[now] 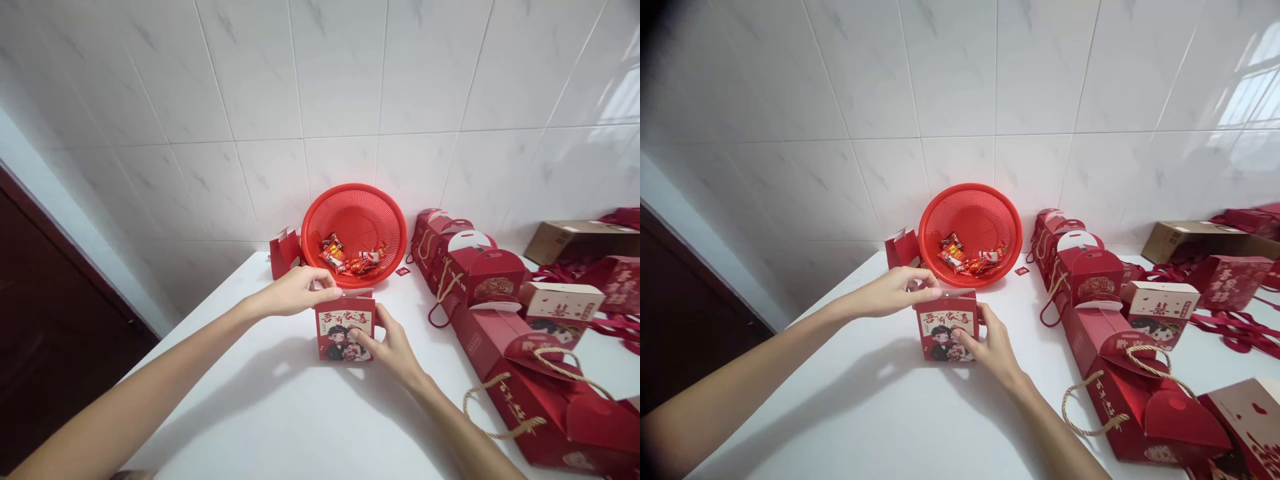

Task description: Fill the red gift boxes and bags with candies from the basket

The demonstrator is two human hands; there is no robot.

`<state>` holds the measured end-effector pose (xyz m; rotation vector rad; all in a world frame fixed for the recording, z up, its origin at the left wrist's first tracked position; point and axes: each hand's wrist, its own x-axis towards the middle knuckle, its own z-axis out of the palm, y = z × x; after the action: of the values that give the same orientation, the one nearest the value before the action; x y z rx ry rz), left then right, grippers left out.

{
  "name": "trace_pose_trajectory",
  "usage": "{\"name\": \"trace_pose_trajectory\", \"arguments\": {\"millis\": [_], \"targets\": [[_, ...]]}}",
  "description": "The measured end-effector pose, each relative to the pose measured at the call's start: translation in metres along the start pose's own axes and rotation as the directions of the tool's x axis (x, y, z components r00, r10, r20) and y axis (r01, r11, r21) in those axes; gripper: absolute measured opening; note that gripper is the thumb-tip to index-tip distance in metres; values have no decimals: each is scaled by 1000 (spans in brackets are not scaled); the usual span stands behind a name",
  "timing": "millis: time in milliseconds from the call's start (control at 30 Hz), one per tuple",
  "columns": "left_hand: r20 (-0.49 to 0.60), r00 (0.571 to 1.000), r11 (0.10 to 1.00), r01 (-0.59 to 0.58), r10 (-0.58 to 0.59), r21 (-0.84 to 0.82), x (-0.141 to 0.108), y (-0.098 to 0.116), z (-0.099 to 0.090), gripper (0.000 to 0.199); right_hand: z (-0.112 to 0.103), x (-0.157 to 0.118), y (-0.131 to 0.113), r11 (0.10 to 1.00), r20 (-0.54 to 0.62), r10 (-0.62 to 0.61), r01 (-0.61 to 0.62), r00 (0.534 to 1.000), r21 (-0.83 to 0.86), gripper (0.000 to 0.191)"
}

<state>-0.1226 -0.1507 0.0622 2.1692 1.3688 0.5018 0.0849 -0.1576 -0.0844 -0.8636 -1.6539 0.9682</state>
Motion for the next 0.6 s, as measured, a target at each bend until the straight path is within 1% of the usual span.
{"name": "trace_pose_trajectory", "arguments": {"millis": [67,100,200,333,400,467,600], "targets": [[-50,998,996,23,-27,-83,3,-6,8,45,1,0,3,999,-17,-7,7,1000,-33,38],[-52,997,991,42,-49,-124,5,-10,12,47,2,0,4,998,-22,-14,13,1000,-53,37],[18,993,963,116,-115,-243,12,-20,21,50,4,0,10,996,-9,-25,24,1000,-88,38],[110,975,900,218,-191,-378,20,-29,24,47,5,0,13,995,13,-18,20,1000,-94,39],[156,967,878,251,-204,-409,22,-31,23,45,5,0,13,994,15,-23,24,1000,-111,39],[204,957,874,273,-205,-403,24,-31,20,44,5,0,12,992,23,-28,30,999,-126,40],[253,953,890,255,-166,-378,26,-30,13,44,3,-1,9,991,26,-49,52,998,-123,46]]}}
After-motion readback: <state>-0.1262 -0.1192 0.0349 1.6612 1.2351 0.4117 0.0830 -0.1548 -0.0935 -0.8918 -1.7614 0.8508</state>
